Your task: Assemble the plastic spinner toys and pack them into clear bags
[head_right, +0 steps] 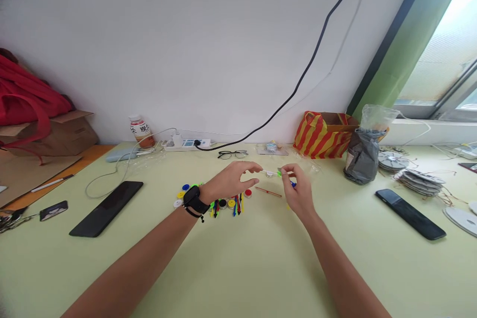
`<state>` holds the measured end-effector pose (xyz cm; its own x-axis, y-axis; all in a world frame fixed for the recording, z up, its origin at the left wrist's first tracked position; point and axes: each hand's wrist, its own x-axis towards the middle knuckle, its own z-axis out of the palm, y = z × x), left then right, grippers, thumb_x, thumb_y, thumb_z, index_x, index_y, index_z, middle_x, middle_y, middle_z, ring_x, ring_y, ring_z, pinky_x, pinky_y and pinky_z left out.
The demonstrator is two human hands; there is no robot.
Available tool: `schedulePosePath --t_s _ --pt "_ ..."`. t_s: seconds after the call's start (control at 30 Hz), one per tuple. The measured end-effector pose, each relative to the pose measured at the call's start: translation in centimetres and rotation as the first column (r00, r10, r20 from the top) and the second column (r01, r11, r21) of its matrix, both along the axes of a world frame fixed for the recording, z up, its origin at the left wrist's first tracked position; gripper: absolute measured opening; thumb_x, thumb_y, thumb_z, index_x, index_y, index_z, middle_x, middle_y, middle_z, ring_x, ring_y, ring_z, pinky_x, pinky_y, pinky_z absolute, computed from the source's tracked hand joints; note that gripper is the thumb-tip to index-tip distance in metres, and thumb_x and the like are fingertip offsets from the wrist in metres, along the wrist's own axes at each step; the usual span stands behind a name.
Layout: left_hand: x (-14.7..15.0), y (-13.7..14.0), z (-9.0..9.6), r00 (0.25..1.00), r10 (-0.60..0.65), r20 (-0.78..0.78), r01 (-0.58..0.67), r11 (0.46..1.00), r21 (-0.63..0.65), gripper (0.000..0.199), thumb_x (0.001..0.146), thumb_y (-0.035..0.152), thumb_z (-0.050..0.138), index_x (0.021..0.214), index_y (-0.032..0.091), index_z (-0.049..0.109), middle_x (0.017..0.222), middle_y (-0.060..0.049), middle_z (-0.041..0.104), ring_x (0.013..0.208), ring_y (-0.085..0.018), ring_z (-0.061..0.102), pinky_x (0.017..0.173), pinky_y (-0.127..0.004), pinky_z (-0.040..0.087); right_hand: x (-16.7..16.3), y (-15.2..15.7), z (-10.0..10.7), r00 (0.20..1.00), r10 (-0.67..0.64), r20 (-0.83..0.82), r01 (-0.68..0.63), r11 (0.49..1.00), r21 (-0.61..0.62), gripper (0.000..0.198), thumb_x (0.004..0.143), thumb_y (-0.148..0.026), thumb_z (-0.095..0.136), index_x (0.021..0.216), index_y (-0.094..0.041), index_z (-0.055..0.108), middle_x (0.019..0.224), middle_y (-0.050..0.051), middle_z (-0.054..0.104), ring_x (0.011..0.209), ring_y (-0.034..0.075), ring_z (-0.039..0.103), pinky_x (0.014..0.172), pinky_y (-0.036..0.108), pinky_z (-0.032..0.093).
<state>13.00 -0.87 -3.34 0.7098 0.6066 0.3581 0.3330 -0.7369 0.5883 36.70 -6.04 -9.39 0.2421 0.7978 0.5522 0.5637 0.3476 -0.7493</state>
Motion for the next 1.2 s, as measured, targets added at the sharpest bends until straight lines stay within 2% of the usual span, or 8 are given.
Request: schedulePosePath --t_s 0.1,0.2,0.4,0.53,0.67,0.93,1.1,1.2 --pt "0.7 -0.8 0.3 0.992 -0.081 0.096 0.091 0.989 -0.113 0.033 0.096 0.03 0.063 0.127 0.023 0.068 0.123 -0.007 0.074 0.109 -0.023 0.071 0.091 -0.033 0.057 -1.8 -0.8 0.5 0.908 0.266 -0.322 -0.309 0.947 -0.088 0.027 0.095 -0.051 0.062 0.094 -0.025 0.061 0.092 0.005 0.066 0.086 0.022 0.064 0.081 0.038 0.054" --pt "1.4 -1.0 -0.2 0.976 -0.127 0.175 0.162 0.966 -0.203 0.03 0.092 0.028 0.068 0.121 0.02 0.07 0.102 -0.006 0.078 0.095 -0.02 0.074 0.087 -0.03 0.059 -3.3 -1.1 0.4 0.773 0.33 -0.542 -0.465 0.876 -0.131 0.033 0.091 -0.057 0.068 0.093 -0.025 0.061 0.088 0.003 0.064 0.078 0.019 0.062 0.076 0.036 0.055" --pt "1.9 -0.5 -1.7 0.983 0.014 0.182 0.016 0.986 -0.165 0.016 0.087 0.022 0.068 0.102 0.017 0.073 0.097 -0.006 0.077 0.09 -0.019 0.073 0.08 -0.028 0.06 -4.1 -1.0 0.4 0.863 0.221 -0.454 -0.339 0.92 -0.196 0.043 0.091 -0.067 0.063 0.088 -0.024 0.061 0.084 0.003 0.062 0.076 0.019 0.059 0.071 0.034 0.052" --pt "1.9 -0.2 -2.0 0.986 0.021 0.168 0.002 0.99 -0.139 0.013 0.086 0.024 0.069 0.095 0.016 0.073 0.089 -0.005 0.073 0.082 -0.017 0.071 0.078 -0.028 0.06 -3.8 -1.3 1.2 0.818 0.295 -0.493 -0.462 0.848 -0.259 0.035 0.089 -0.058 0.069 0.091 -0.023 0.063 0.082 0.002 0.064 0.075 0.017 0.059 0.074 0.034 0.05" --pt "1.9 -0.2 -2.2 0.984 0.005 0.179 0.02 0.99 -0.138 0.017 0.083 0.026 0.073 0.097 0.017 0.073 0.103 -0.007 0.07 0.078 -0.014 0.07 0.074 -0.026 0.059 -3.6 -1.6 2.0 0.792 0.307 -0.528 -0.508 0.811 -0.289 0.024 0.086 -0.045 0.068 0.087 -0.022 0.063 0.078 0.0 0.062 0.075 0.017 0.059 0.076 0.034 0.051" --pt "1.9 -0.8 -2.1 0.991 -0.063 0.117 0.068 0.997 -0.037 0.011 0.076 0.018 0.071 0.083 0.019 0.063 0.078 0.002 0.066 0.071 -0.013 0.061 0.064 -0.023 0.047 -3.4 -1.7 1.9 0.846 0.409 -0.341 -0.518 0.779 -0.353 0.01 0.079 -0.024 0.053 0.088 -0.022 0.058 0.07 -0.003 0.058 0.068 0.015 0.053 0.068 0.03 0.044" --pt "2.0 -0.9 -2.3 0.994 -0.087 0.072 0.09 0.995 -0.044 0.018 0.077 0.018 0.069 0.071 0.02 0.052 0.068 0.004 0.058 0.064 -0.012 0.053 0.058 -0.023 0.041 -1.8 -0.9 0.7 0.938 0.345 -0.044 -0.339 0.879 -0.335 0.016 0.085 -0.027 0.051 0.096 -0.022 0.061 0.065 -0.004 0.051 0.06 0.016 0.047 0.059 0.029 0.037" --pt "2.1 -0.9 -2.8 0.994 -0.109 0.002 0.109 0.993 -0.034 0.018 0.079 0.018 0.069 0.069 0.019 0.053 0.068 0.003 0.06 0.067 -0.014 0.057 0.062 -0.025 0.043 -0.5 -0.3 -0.3 0.965 0.199 0.17 -0.146 0.948 -0.283 0.024 0.091 -0.028 0.049 0.109 -0.022 0.064 0.073 0.001 0.061 0.066 0.019 0.054 0.063 0.032 0.042"
